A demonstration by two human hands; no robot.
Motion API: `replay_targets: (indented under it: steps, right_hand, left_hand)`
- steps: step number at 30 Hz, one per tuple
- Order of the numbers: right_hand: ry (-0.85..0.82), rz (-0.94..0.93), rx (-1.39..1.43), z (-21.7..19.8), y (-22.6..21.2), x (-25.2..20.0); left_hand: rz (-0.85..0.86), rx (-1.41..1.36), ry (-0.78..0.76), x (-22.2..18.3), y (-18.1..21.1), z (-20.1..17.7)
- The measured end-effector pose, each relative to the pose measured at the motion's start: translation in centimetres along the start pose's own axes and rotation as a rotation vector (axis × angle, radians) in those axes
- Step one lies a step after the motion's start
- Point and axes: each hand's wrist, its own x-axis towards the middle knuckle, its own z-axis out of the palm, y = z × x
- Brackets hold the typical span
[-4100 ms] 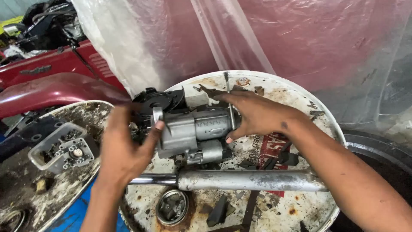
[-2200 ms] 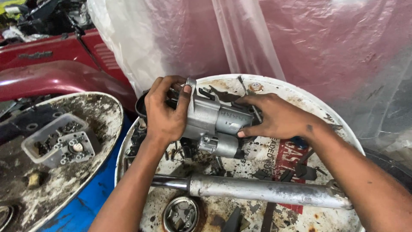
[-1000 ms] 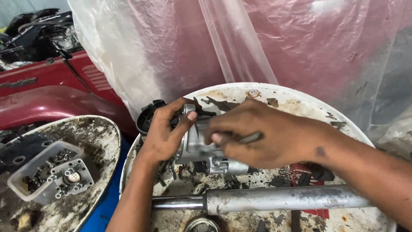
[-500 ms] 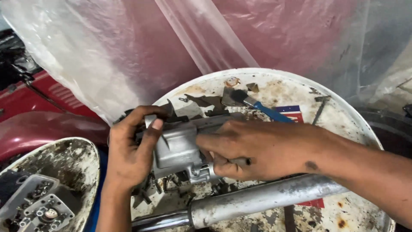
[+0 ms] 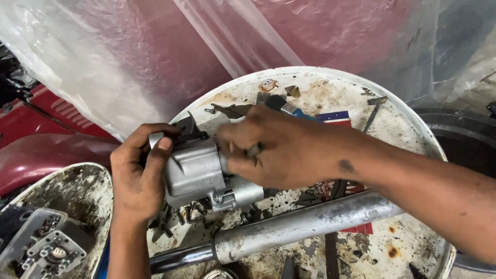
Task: Scraping the exterior housing of a starter motor with a metal tool to remove debris.
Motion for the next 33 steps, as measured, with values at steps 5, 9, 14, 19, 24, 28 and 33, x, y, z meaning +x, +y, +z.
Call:
replay_targets:
  steps: [5,9,14,19,24,28,33]
  right_hand:
    - [-0.108,0.068,0.12,2.5,0.2,0.5]
    - [0.07,-0.09,0.209,1.4,1.0,0.6]
    - [-0.063,0.099,0.085,-0.6,-1.3,0.5]
    - [-0.116,0.013,0.058,1.6,0.7,0.6]
    - [0.257,-0.273,0.101,-0.6,1.6,0.2]
    - [-0.321,0.451,0.106,-0.2,-1.6,0.7]
    - [0.084,-0.106,0.244,1.5,1.7,0.7]
  left_hand:
    - [-0.005,-0.028,-0.029,-0.1,-0.8,-0.1]
    - [0.004,-0.014,-0.021,-0.1,-0.6,-0.2]
    - [-0.011,-0.01,-0.017,-0.3,-0.6,-0.2]
    - [-0.013,-0.039,-0.043,-0.2,-1.5,-0.3]
    - [-0.05,-0.007,-0.029,0.1,-0.5,-0.4]
    - [-0.037,-0.032,-0.063,0.0,-1.3,-0.5]
    - [-0.071,0.015,-0.05,0.2,-0.2,-0.5]
